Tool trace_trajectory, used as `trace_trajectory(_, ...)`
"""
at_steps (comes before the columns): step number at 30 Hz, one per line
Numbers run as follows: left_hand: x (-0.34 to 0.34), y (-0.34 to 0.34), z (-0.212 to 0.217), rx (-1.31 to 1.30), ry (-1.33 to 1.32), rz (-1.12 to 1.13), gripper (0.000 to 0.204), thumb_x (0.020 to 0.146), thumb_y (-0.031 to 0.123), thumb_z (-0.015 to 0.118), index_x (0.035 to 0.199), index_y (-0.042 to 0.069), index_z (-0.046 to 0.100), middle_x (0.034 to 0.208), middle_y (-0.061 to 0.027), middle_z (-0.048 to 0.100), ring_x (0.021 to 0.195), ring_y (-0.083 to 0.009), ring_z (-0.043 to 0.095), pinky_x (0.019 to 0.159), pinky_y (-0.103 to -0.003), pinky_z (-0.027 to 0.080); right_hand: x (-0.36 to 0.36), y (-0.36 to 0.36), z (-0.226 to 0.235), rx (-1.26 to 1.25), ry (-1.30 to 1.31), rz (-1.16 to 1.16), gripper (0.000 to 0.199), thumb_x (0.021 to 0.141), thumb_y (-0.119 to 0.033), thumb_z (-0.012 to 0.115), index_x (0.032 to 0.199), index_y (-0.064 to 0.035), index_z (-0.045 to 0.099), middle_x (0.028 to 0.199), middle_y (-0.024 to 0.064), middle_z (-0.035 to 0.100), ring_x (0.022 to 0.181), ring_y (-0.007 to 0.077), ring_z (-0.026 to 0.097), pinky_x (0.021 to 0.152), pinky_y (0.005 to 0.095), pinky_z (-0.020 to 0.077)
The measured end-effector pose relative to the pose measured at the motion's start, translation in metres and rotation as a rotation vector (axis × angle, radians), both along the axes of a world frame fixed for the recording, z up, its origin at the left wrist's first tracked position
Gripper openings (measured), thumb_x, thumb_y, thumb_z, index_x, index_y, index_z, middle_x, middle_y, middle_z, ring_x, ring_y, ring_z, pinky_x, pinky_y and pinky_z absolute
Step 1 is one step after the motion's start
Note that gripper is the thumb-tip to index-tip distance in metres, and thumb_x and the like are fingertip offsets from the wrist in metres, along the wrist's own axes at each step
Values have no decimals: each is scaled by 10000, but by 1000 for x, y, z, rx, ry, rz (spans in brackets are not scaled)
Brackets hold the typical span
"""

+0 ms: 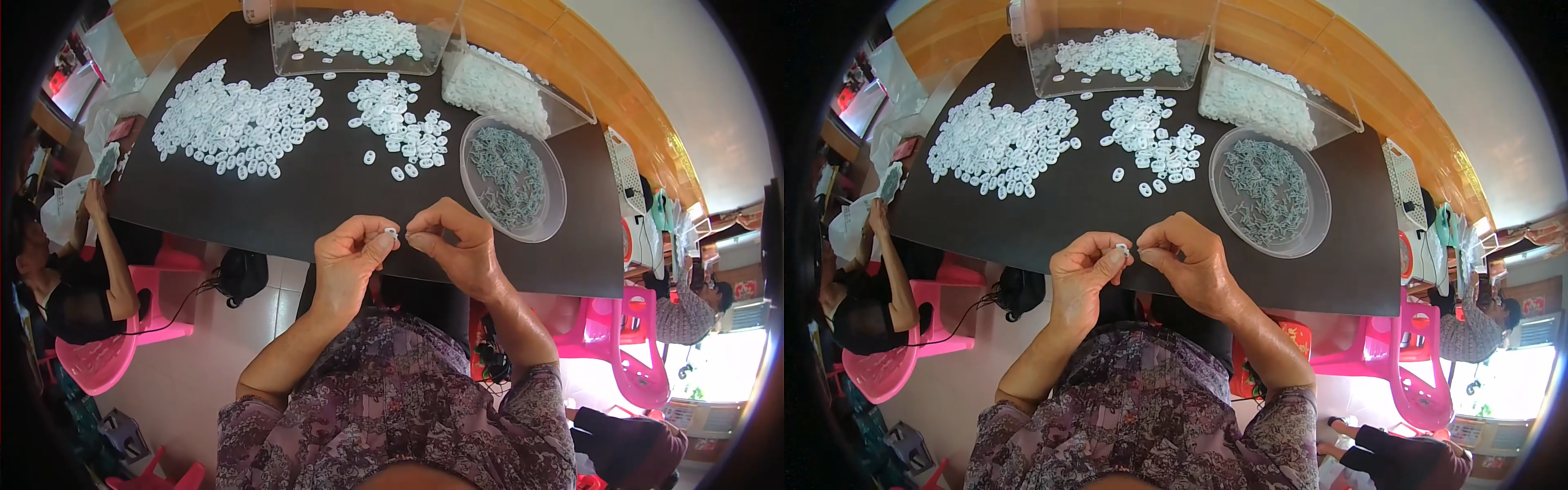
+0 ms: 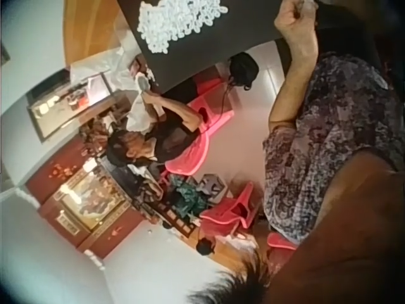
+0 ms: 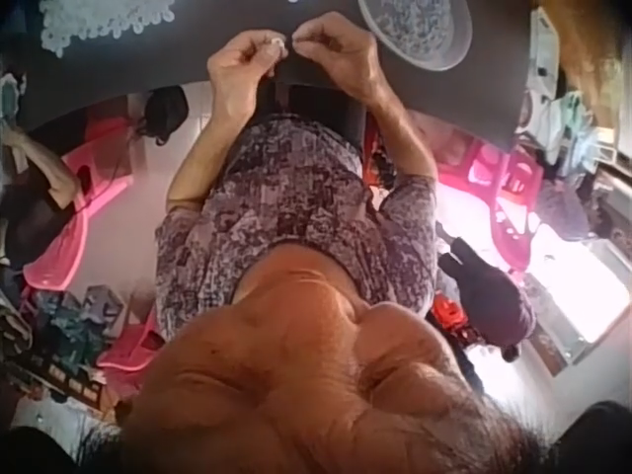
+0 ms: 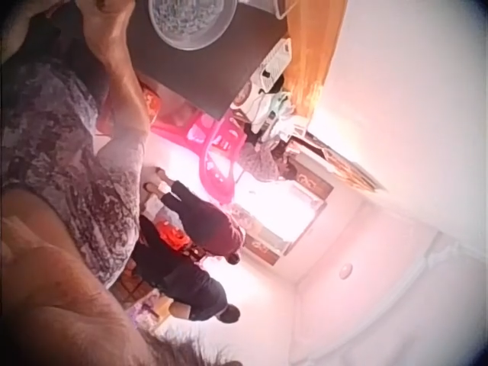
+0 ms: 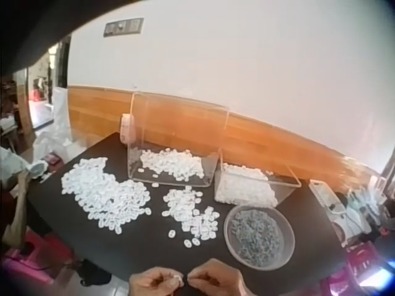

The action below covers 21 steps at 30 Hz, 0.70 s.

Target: Manually assembling small white plastic components by inserting small grey pins into them.

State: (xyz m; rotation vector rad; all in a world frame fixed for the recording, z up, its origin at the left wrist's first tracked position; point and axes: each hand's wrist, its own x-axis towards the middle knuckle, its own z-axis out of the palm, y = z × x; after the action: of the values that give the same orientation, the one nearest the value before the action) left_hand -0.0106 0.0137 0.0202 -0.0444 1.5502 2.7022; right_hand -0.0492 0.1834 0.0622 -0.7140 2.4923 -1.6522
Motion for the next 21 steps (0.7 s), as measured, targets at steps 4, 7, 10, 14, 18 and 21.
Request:
trace_trajectory(4,7,0,3,-25,27,23,142,879,43,629,1001,-29,634,876,-15,624,778,-51,551,656,-180,427,4,-7,-1,-24,-28,-21,123,779,-8,684,886,-23,625,791,23,596,690,86,544,610,246,450)
trace_trajectory(7,8,3,-5,-77,98,74,141,883,62,631,986,-34,633,912,-48,630,770,-62,540,673,-188,436,4,-10,-1,2,-4,-2,130,777,-12,694,885,-21,624,781,24,604,683,82,546,602,242,452)
trace_trajectory(10,9,0,-10,-152,107,77,133,883,55,630,983,-32,638,904,-21,609,787,-63,533,709,-186,435,6,-13,0,15,13,-2,140,769,-10,702,886,-21,626,784,26,603,677,81,545,599,239,452)
trace_trajectory(14,10,-4,-6,-380,156,129,121,881,57,632,964,-30,642,835,0,579,768,-65,517,690,-187,422,5,-17,-1,26,20,18,142,764,-3,702,883,-21,627,782,26,602,674,82,545,601,238,453)
trace_trajectory(18,9,-1,-1,-584,304,291,75,811,34,670,873,0,644,697,-29,544,659,-141,486,591,-269,395,8,-21,0,12,-34,-12,114,757,-9,696,855,-4,640,763,12,586,691,82,517,644,234,430)
trace_trajectory(21,9,0,-1,-638,343,329,72,811,38,671,867,1,645,692,-31,548,658,-146,487,589,-274,397,8,-23,-3,-7,-56,-26,116,761,1,692,863,0,637,776,9,598,714,73,530,657,228,438)
